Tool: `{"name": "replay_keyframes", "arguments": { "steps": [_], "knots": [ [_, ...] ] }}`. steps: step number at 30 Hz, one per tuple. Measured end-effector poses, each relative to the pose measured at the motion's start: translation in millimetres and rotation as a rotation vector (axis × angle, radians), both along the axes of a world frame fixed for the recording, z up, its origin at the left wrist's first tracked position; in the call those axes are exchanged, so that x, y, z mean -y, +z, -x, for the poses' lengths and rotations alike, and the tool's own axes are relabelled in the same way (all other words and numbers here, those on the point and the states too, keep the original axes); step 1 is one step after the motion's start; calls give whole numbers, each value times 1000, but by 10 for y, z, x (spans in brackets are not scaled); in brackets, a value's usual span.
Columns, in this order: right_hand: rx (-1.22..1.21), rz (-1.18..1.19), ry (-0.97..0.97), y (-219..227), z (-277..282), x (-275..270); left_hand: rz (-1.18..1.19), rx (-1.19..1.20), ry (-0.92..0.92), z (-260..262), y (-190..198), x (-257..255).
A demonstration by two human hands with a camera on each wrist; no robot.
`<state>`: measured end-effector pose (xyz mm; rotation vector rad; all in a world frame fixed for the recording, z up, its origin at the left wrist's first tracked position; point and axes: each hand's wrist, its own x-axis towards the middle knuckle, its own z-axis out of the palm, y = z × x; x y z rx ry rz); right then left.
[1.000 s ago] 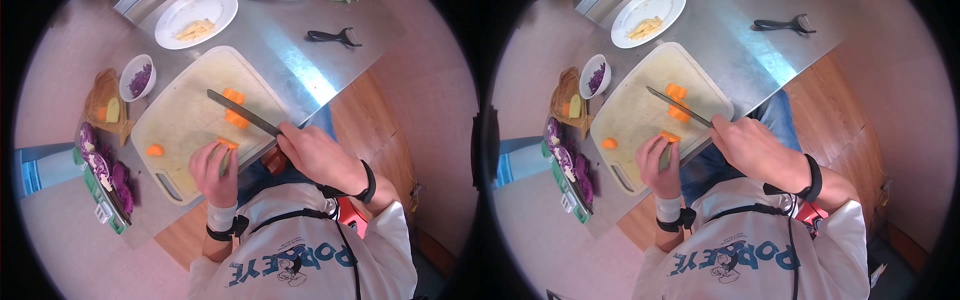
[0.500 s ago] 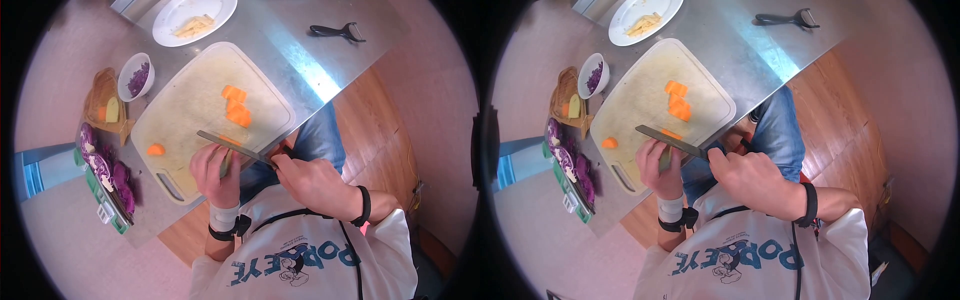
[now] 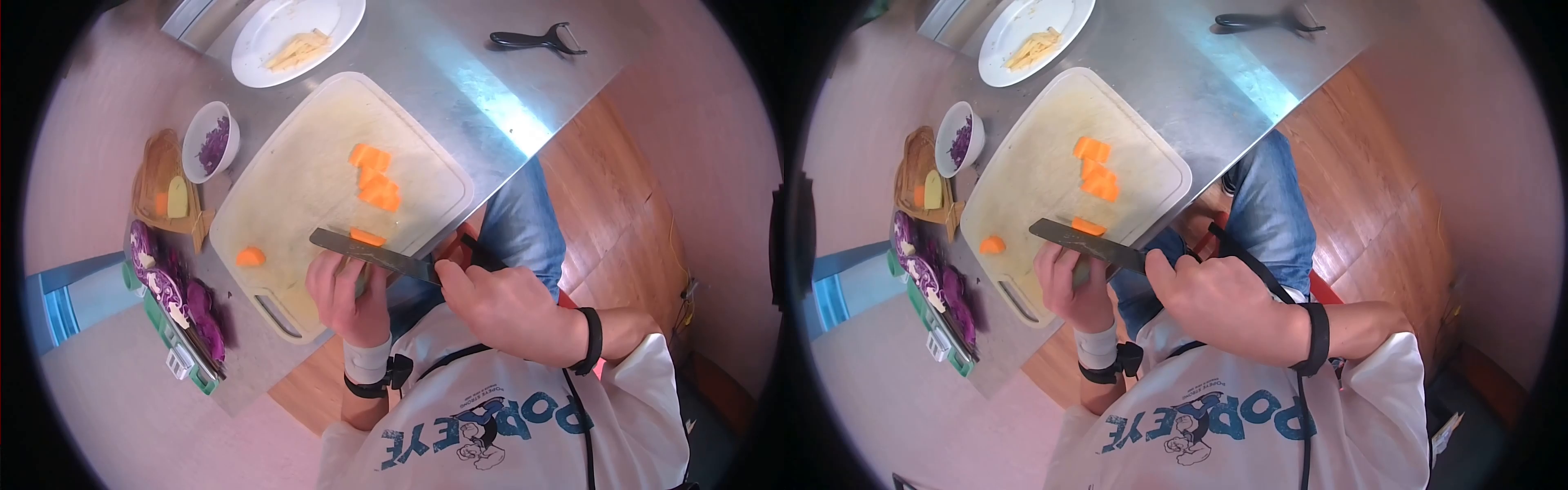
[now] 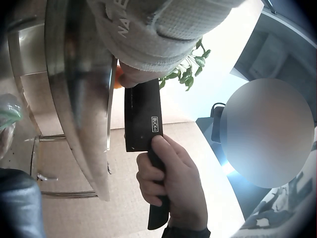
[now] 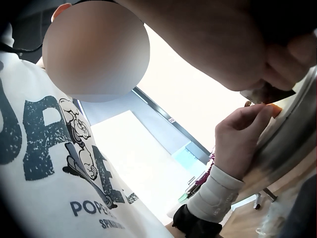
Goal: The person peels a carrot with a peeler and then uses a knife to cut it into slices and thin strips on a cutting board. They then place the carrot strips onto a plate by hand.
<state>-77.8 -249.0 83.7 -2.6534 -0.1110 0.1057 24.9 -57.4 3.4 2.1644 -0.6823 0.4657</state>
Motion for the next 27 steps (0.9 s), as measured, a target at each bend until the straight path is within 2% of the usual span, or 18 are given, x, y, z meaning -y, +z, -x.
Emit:
{"name": "replay_keyframes", "arguments": {
  "steps": [8, 13, 27],
  "knots": [
    [-15, 55, 14, 96, -30, -22, -3, 33, 21, 9, 23, 43],
    [57, 110, 1, 103, -53, -43, 3, 22, 26, 8, 36, 38],
    [-12, 99, 21, 126, -59, -25, 37, -13, 15, 1, 49, 53]
  ]
}}
